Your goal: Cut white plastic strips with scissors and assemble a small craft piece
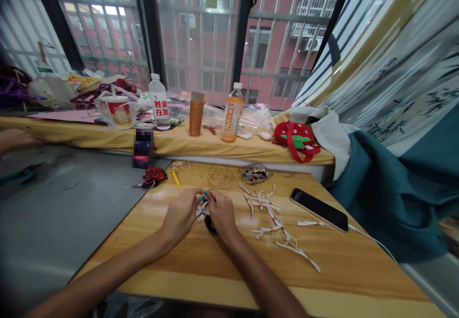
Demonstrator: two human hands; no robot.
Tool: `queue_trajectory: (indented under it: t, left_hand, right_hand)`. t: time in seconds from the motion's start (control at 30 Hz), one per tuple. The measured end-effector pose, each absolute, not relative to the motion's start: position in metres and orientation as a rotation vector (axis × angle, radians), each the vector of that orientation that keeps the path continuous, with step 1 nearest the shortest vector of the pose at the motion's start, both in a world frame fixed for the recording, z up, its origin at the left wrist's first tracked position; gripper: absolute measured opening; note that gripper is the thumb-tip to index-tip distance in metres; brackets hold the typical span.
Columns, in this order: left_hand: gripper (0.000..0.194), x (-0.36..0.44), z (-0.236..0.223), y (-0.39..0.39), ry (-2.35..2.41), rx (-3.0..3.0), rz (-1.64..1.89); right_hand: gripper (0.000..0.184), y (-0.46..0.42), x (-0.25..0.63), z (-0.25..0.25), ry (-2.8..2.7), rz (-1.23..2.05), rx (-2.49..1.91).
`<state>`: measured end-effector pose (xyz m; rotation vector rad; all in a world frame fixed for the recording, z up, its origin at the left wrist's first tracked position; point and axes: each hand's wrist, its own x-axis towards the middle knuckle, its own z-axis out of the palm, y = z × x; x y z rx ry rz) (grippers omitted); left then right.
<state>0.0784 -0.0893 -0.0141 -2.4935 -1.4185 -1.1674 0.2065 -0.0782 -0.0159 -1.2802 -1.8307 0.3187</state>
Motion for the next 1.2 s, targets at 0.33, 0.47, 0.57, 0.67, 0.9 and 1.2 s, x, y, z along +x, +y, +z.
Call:
queue_trajectory:
  t: [0.33, 0.47, 0.57, 0.67, 0.9, 1.2]
  left_hand:
    - [0.025, 0.069, -0.017, -0.071, -1.403, -2.726, -1.296]
    - [0.019, 0.063, -0.012, -0.073, -1.275, -2.709, -0.878]
    - [0.019, 0.059, -0.011, -0.073, -1.170, -2.736, -0.697]
    - [0.022, 0.056, -0.011, -0.070, -1.133, -2.874, -0.746]
    - [0.018, 0.059, -0.003, -0.073, -1.216, -3.398, -1.109]
    - [0.031, 0.056, -0.013, -0.053, -1.950, -3.070, -2.160]
  right_hand:
    - [0.025, -0.079, 0.209, -0.014, -1.861, 0.280, -1.243]
    - [0.026, -0.076, 0.215, -0.013, -1.971, 0.305, -1.257]
    - [0.024, -0.073, 0.221, -0.012, -2.061, 0.411, -1.274]
    - [0.021, -0.069, 0.225, -0.010, -2.021, 0.572, -1.271]
    - [0.021, -0.069, 0.227, -0.001, -1.652, 1.247, -1.078]
    - [0.022, -0.082, 0.213, -0.018, -2.004, 0.143, -1.415]
